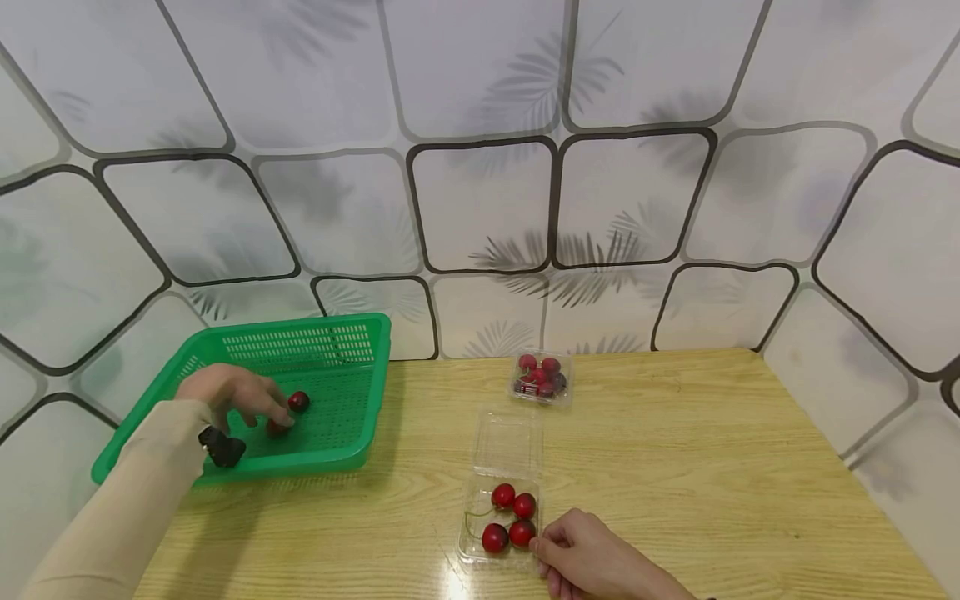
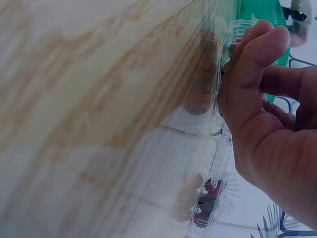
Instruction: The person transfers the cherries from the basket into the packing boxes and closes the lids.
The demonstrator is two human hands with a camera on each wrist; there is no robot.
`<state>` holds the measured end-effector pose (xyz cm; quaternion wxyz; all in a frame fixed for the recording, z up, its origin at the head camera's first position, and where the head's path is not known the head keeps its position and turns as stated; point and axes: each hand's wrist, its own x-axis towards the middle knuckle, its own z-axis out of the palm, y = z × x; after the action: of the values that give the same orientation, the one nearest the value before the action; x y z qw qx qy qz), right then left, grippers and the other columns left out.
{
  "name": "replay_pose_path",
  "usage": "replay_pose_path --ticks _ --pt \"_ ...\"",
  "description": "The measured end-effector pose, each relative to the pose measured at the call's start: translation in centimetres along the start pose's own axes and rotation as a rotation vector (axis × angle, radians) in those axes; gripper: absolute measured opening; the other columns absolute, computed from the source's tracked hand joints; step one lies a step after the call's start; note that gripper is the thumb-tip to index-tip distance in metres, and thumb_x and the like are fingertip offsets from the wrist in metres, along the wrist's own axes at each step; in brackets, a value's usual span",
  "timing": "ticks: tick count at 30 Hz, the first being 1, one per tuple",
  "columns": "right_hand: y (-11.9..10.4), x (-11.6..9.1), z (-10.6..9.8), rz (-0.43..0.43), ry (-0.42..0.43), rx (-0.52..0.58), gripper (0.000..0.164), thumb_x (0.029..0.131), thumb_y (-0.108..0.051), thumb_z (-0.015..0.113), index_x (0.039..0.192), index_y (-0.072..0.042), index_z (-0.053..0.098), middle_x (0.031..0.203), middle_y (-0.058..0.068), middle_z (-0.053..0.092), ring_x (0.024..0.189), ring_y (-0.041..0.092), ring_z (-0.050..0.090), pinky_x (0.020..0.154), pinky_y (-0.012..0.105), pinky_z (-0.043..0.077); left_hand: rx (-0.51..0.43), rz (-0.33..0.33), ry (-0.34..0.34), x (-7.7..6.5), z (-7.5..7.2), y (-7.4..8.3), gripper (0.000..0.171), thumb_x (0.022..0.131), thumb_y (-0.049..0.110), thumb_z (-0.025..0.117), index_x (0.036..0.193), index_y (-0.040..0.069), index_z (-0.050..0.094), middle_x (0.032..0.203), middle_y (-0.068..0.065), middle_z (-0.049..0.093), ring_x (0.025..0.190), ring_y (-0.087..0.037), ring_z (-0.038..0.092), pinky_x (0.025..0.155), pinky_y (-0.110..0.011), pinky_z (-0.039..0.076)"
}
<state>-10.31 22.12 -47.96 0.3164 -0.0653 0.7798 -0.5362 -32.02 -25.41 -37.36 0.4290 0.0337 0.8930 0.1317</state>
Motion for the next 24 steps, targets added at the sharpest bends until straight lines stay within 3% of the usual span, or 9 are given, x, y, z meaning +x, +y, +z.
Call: replay_pose_path --ticks 4,7,11,15,19,24 --pt "0.07 0.02 0.07 0.015 0.011 -0.015 0.033 0.106 -0.022 0.055 0.082 -0.005 0.071 0.063 -0.003 0.062 0.052 0.004 0.051 0.047 0.015 0.041 -0.054 -0.018 0.006 -0.17 0.37 0.03 0.082 0.095 0.036 0.071 0.154 -0.008 0.035 0.154 -0.031 0.041 0.127 -0.042 0.060 0.098 -0.062 0.052" --pt "0.12 0.02 0.08 0.016 0.019 -0.028 0.033 0.106 -0.022 0.055 0.081 -0.006 0.071 0.063 -0.003 0.062 0.051 0.004 0.051 0.047 0.015 0.041 -0.065 -0.010 -0.007 -0.26 0.57 0.18 0.073 0.095 0.032 0.071 0.150 -0.006 0.042 0.147 -0.028 0.051 0.124 -0.039 0.062 0.099 -0.061 0.052" --pt "0.16 0.05 0.06 0.017 0.021 -0.029 0.033 0.106 -0.022 0.055 0.082 -0.006 0.071 0.063 -0.003 0.062 0.051 0.004 0.051 0.047 0.015 0.040 -0.054 0.003 -0.039 -0.31 0.73 0.38 0.054 0.095 0.025 0.069 0.139 -0.004 0.057 0.133 -0.021 0.065 0.124 -0.041 0.062 0.100 -0.063 0.051" --pt "0.25 0.05 0.06 0.021 0.018 -0.024 0.033 0.106 -0.021 0.055 0.082 -0.005 0.071 0.063 -0.003 0.062 0.052 0.004 0.051 0.047 0.016 0.040 -0.073 0.006 -0.049 -0.41 0.94 0.43 0.049 0.091 0.018 0.068 0.135 -0.004 0.060 0.137 -0.026 0.061 0.127 -0.043 0.060 0.103 -0.065 0.048" --pt "0.27 0.10 0.03 0.016 0.016 -0.024 0.033 0.106 -0.020 0.055 0.081 -0.005 0.071 0.063 -0.003 0.062 0.052 0.004 0.051 0.047 0.016 0.040 -0.086 0.013 -0.009 -0.52 0.90 0.43 0.048 0.090 0.014 0.066 0.134 -0.005 0.060 0.140 -0.030 0.056 0.124 -0.040 0.061 0.100 -0.061 0.051" --pt "0.13 0.19 -0.07 0.013 0.016 -0.025 0.033 0.106 -0.022 0.055 0.081 -0.006 0.070 0.064 -0.003 0.062 0.052 0.004 0.051 0.048 0.016 0.041 0.006 0.066 0.108 -0.57 0.35 0.41 0.031 0.096 0.021 0.068 0.118 -0.001 0.070 0.119 -0.018 0.071 0.107 -0.030 0.070 0.088 -0.052 0.059"
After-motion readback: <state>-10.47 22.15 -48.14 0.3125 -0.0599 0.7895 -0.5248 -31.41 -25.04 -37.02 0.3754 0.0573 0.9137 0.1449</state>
